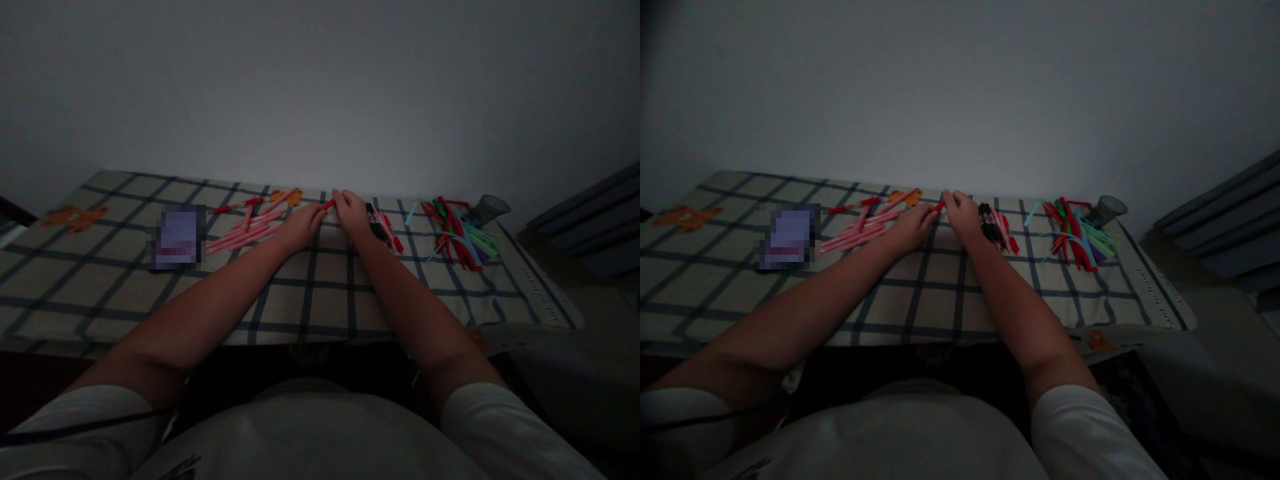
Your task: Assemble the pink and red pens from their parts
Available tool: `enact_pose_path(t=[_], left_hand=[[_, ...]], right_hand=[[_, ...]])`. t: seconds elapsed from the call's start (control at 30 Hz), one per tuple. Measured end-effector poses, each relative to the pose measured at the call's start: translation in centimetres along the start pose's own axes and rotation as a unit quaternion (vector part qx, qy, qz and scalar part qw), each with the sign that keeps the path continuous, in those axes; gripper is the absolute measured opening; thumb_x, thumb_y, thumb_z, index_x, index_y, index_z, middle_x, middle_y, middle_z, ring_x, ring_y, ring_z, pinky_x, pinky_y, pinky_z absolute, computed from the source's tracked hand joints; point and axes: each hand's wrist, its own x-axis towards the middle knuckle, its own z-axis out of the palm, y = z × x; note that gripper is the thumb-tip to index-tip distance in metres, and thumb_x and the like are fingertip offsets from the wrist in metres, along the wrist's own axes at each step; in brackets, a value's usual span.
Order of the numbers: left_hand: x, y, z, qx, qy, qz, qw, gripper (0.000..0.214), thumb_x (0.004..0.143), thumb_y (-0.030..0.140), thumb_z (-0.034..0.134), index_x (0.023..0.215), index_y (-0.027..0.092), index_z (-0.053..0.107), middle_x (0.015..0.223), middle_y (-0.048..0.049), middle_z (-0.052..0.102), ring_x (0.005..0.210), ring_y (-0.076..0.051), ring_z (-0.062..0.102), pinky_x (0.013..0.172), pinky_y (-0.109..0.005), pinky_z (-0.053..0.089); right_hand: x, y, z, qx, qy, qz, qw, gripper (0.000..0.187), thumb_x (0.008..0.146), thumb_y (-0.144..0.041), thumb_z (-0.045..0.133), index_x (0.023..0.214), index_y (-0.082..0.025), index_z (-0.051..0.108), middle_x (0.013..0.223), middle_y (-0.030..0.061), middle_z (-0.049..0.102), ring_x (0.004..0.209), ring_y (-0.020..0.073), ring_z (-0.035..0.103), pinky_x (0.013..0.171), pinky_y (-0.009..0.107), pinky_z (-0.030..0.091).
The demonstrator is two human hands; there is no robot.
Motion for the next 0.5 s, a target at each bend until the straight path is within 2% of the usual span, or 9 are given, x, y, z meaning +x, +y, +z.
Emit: enact_pose_path(t=[0.13,0.27,0.4,0.5], left_hand=[[-0.03,0.04,-0.16,-0.012,0.013,-0.005,1.000,0.022,0.113,0.031,0.052,0.112,0.019,0.071,0.107,-0.0109,0.080,0.100,-0.027,0.072,0.090,-0.037,0.052],[-0.08,0.07,-0.23,-0.029,0.019,-0.027,0.999,0.014,0.111,0.031,0.058,0.107,0.021,0.067,0.096,-0.0073,0.075,0.090,-0.025,0.068,0.081,-0.036,0.047],[-0.17,0.04,-0.20,-0.056,0.030,-0.026,0.998,0.014,0.112,0.034,0.058,0.114,0.021,0.064,0.088,-0.0029,0.067,0.086,-0.025,0.066,0.079,-0.035,0.044],[-0.21,-0.01,-0.25,-0.071,0.036,-0.031,0.996,0.014,0.112,0.036,0.056,0.114,0.022,0.060,0.091,-0.0032,0.067,0.088,-0.025,0.066,0.081,-0.036,0.046]], right_hand=[[0.01,0.06,-0.11,-0.002,-0.004,-0.004,1.000,0.068,0.109,-0.069,0.065,0.063,-0.028,0.037,0.062,-0.0066,0.031,0.067,0.0156,0.036,0.069,0.035,0.027],[0.05,-0.08,-0.14,0.000,-0.006,-0.001,1.000,0.072,0.106,-0.080,0.062,0.062,-0.028,0.040,0.062,-0.0062,0.033,0.067,0.0158,0.038,0.069,0.035,0.029],[0.08,0.04,0.08,-0.004,0.001,0.002,1.000,0.069,0.110,-0.072,0.061,0.063,-0.028,0.038,0.063,-0.0063,0.033,0.067,0.0160,0.038,0.069,0.035,0.027],[-0.05,0.11,0.22,-0.001,0.003,-0.003,1.000,0.064,0.113,-0.060,0.062,0.064,-0.028,0.035,0.064,-0.0065,0.032,0.067,0.0159,0.037,0.069,0.035,0.027]])
